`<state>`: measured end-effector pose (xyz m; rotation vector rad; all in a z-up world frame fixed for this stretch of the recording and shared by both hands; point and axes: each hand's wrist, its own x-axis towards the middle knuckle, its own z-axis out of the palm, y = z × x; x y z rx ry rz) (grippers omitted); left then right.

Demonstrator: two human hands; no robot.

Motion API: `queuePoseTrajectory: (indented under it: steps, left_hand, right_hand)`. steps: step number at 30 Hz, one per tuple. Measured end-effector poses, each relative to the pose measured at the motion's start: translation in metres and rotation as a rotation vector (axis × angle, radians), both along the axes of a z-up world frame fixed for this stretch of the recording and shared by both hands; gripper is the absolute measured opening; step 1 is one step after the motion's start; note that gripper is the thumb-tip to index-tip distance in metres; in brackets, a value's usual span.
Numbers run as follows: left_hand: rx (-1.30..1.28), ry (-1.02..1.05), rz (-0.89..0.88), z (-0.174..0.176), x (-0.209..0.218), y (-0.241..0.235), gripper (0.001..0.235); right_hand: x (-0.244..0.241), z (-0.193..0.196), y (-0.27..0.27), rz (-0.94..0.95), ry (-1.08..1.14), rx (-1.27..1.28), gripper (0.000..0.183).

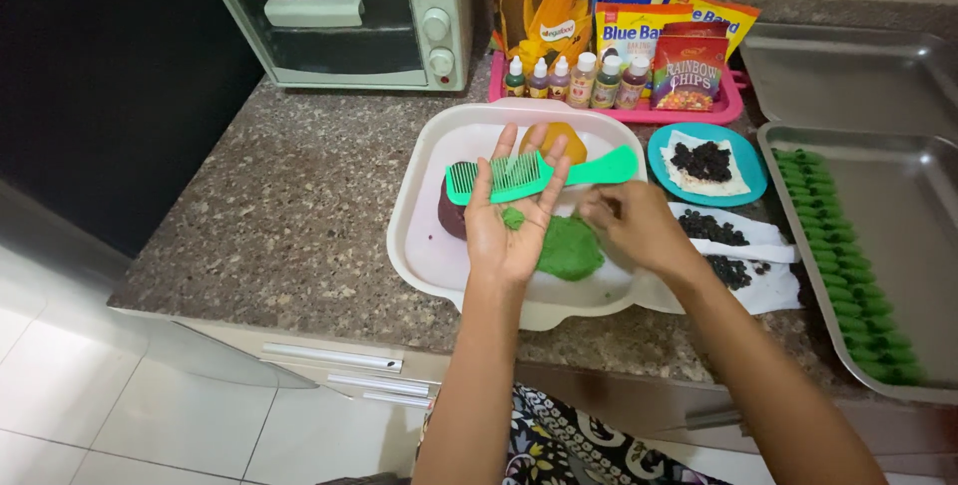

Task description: The person shapes small pieces of green dough into balls using a green comb as a tool, then rolls them in black crumbs and places them on a metal tray. They repeat this process with multiple pieces of dough.

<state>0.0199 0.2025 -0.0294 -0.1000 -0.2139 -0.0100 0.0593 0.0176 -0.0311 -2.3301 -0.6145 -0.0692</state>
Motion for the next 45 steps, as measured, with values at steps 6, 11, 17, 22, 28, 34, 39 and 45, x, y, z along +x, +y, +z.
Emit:
queuePoseTrajectory:
  steps: [6,11,17,22,28,34,39,45]
  left_hand:
    - [-0.013,-0.021,-0.032,-0.004,-0.001,-0.021,0.050]
    - [0.023,-0.063,-0.088,-0.012,-0.001,-0.060,0.052]
    - [0.111,-0.100,-0.070,-0.013,-0.001,-0.081,0.058]
    - [0.138,-0.086,-0.041,-0.014,-0.003,-0.072,0.056]
    - [0.323,-0.076,0.052,-0.006,-0.010,-0.070,0.060]
    - [0.377,-0.043,0.056,-0.012,-0.011,-0.074,0.062]
    - [0.362,-0.052,0.015,-0.019,-0.002,-0.076,0.059]
    - [0.324,-0.055,-0.012,-0.028,-0.001,-0.075,0.062]
  right_hand:
    - [-0.067,0.055,-0.018,-0.049,0.023,0.269,0.011]
    - [-0.073,0.067,-0.010,0.043,-0.213,0.263,0.011]
    - [-0.074,0.050,-0.007,0.123,-0.401,0.154,0.018]
    - [-0.083,0.045,0.004,0.125,-0.357,0.260,0.022]
    - [-0.083,0.037,0.022,0.097,-0.459,0.292,0.021]
    - [-0.063,0.025,0.015,0.111,-0.446,0.305,0.011]
    - [-0.059,0.038,-0.003,0.162,-0.097,0.458,0.007]
    - [-0.080,0.031,0.004,0.070,-0.176,0.380,0.020]
